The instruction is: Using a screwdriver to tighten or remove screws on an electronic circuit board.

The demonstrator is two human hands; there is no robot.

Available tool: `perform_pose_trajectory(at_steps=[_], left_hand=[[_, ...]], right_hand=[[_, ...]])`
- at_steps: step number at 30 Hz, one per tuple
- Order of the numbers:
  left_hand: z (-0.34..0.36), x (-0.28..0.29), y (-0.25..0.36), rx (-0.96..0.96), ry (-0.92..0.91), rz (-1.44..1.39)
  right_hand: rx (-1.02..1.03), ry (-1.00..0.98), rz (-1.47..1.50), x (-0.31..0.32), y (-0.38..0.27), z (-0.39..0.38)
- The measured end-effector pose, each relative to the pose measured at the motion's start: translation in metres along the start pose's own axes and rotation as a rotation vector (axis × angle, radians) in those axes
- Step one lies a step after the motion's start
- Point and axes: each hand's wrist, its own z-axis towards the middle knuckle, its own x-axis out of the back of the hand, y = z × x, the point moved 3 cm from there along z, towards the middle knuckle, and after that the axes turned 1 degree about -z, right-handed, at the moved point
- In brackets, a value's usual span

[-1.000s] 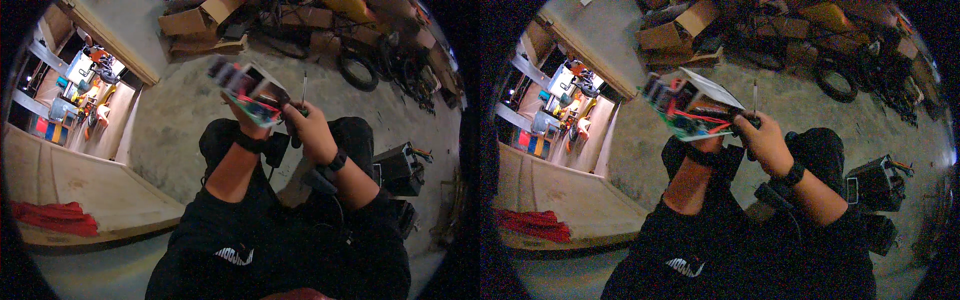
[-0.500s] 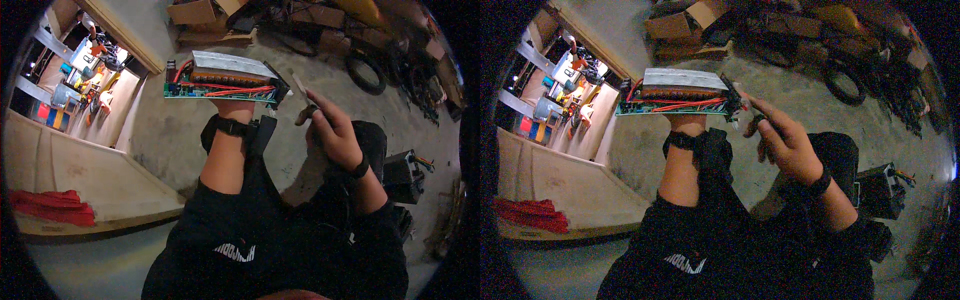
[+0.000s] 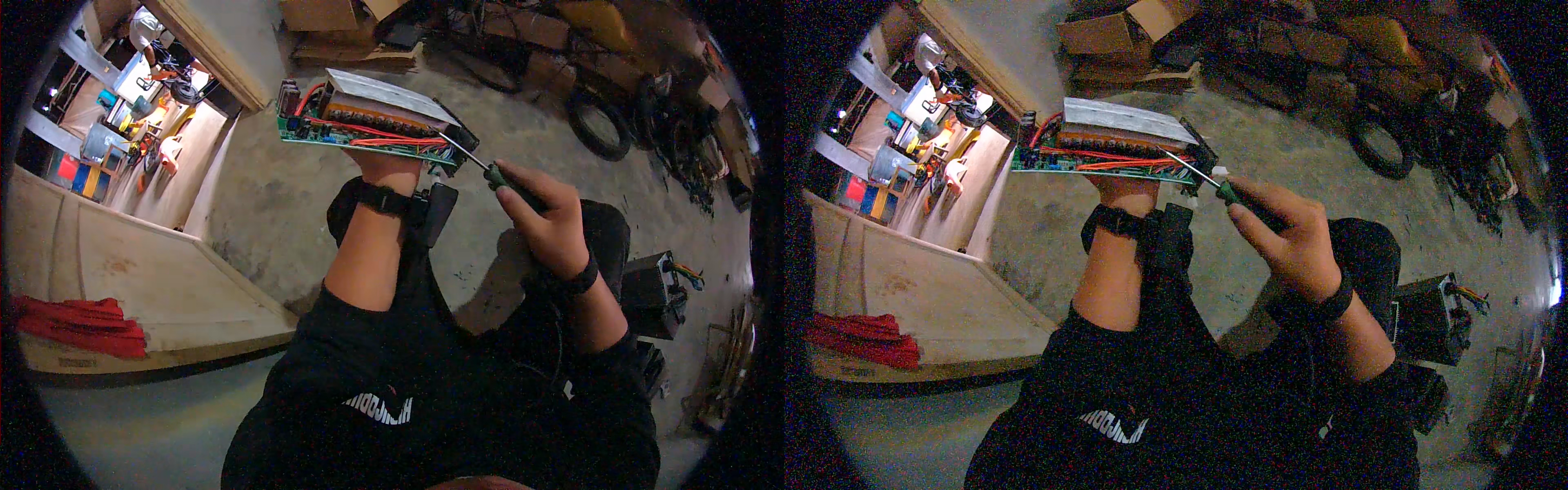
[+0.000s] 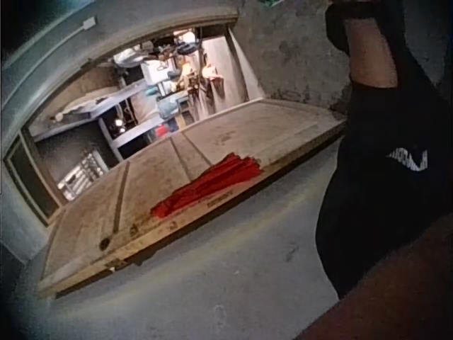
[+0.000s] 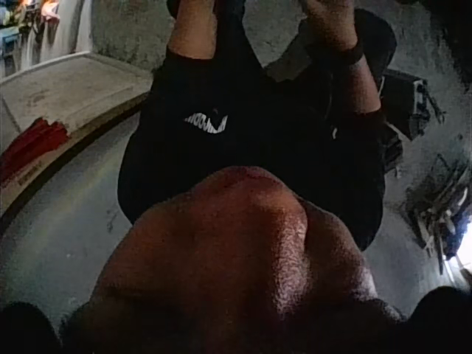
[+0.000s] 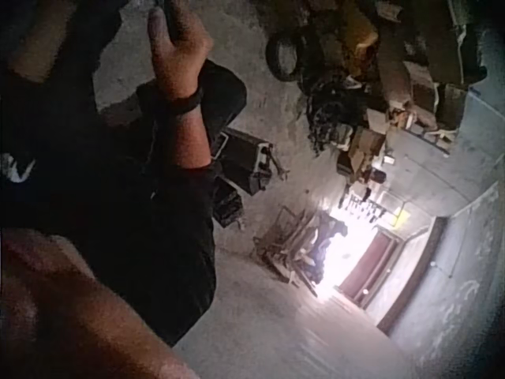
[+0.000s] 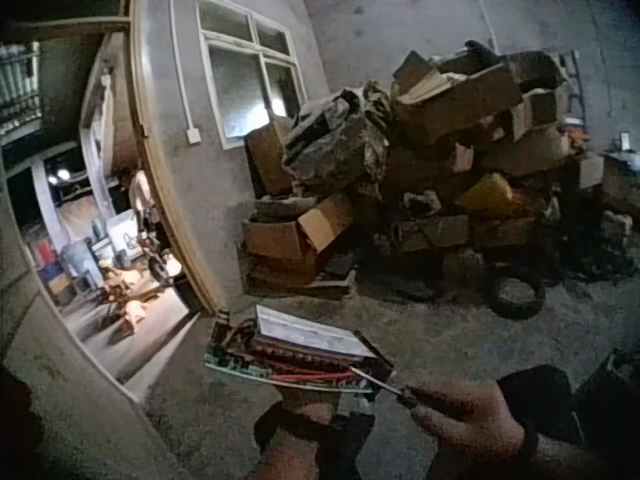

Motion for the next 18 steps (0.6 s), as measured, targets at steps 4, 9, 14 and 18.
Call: perform_pose_trajectory(at_steps=[4, 9, 14, 18], left_hand=[[0.006, 0.003, -0.003, -0.037, -0.058, -0.108], [-0.008, -0.022, 0.012, -0.281, 0.005, 0.746], [-0.015, -0.037, 0.017, -0.637, -0.034, 1.940], [-0.012, -0.033, 0.015, -0.594, -0.009, 1.717]], right_hand=[[0.034, 0.069, -0.072, -0.001, 0.003, 0.000], [0.007, 0.060, -0.052, 0.000, 0.009, 0.000], [-0.018, 0.064, -0.052, -0.004, 0.011, 0.000], [-0.043, 0.063, -0.029, -0.005, 0.009, 0.001]])
